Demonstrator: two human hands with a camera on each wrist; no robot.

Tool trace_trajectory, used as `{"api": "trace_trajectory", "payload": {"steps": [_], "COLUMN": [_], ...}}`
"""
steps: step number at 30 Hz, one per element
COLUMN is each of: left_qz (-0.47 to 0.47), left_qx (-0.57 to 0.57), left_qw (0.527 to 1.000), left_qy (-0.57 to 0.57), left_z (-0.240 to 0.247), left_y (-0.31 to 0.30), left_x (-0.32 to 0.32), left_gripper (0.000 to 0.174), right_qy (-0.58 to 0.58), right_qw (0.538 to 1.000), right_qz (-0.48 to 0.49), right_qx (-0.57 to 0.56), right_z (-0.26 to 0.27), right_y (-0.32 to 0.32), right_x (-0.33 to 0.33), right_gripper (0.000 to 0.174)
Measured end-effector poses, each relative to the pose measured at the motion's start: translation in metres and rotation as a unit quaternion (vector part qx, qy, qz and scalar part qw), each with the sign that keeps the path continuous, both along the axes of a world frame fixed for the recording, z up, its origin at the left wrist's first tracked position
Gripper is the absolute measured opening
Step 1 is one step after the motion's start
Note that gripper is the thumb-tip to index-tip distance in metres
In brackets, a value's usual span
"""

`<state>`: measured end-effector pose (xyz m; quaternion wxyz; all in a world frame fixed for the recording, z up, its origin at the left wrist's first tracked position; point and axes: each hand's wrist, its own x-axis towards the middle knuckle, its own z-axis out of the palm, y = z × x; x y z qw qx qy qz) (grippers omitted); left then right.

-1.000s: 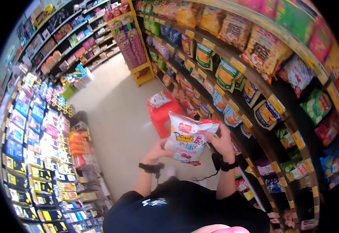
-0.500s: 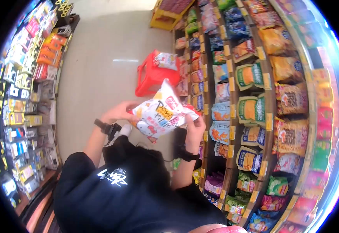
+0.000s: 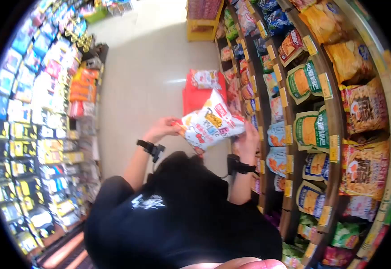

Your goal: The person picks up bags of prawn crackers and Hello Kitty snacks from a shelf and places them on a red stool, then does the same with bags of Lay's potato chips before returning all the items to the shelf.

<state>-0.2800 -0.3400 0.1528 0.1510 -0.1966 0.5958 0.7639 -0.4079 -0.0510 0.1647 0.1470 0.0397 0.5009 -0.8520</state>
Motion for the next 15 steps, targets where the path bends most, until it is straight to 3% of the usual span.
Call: {"api": "trace_trajectory", "payload": {"steps": [5, 7, 13, 15], "left_qz": [0.029, 0.117, 0.122, 0.124], "left_qx": [-0.026, 0.040, 0.065, 0.082], "left_qw": [0.999, 0.992, 0.990, 0.988], "left_qy": [-0.017, -0.006, -0.039, -0.039], "left_z": [0.000, -0.011, -0.023, -0.025], "left_y": [0.003, 0.002, -0.015, -0.027], "left_x": [-0.036, -0.043, -0.081, -0.093], "left_gripper": [0.046, 0.043, 0.035, 0.034], "right_qy": [-0.032, -0.031, -0.072, -0.050], "right_qw": [0.999, 0.999, 0.996, 0.991], "right_qz": [0.016, 0.015, -0.052, -0.077], "right_qx": [-0.023, 0.009, 0.029, 0.098], "right_z": [-0.027, -0.036, -0.045, -0.053], "right_y": [0.016, 0.020, -0.008, -0.026], "right_x": [-0.028, -0.034, -0.063, -0.080], "right_gripper": [0.017, 0.018, 0.016, 0.015]}}
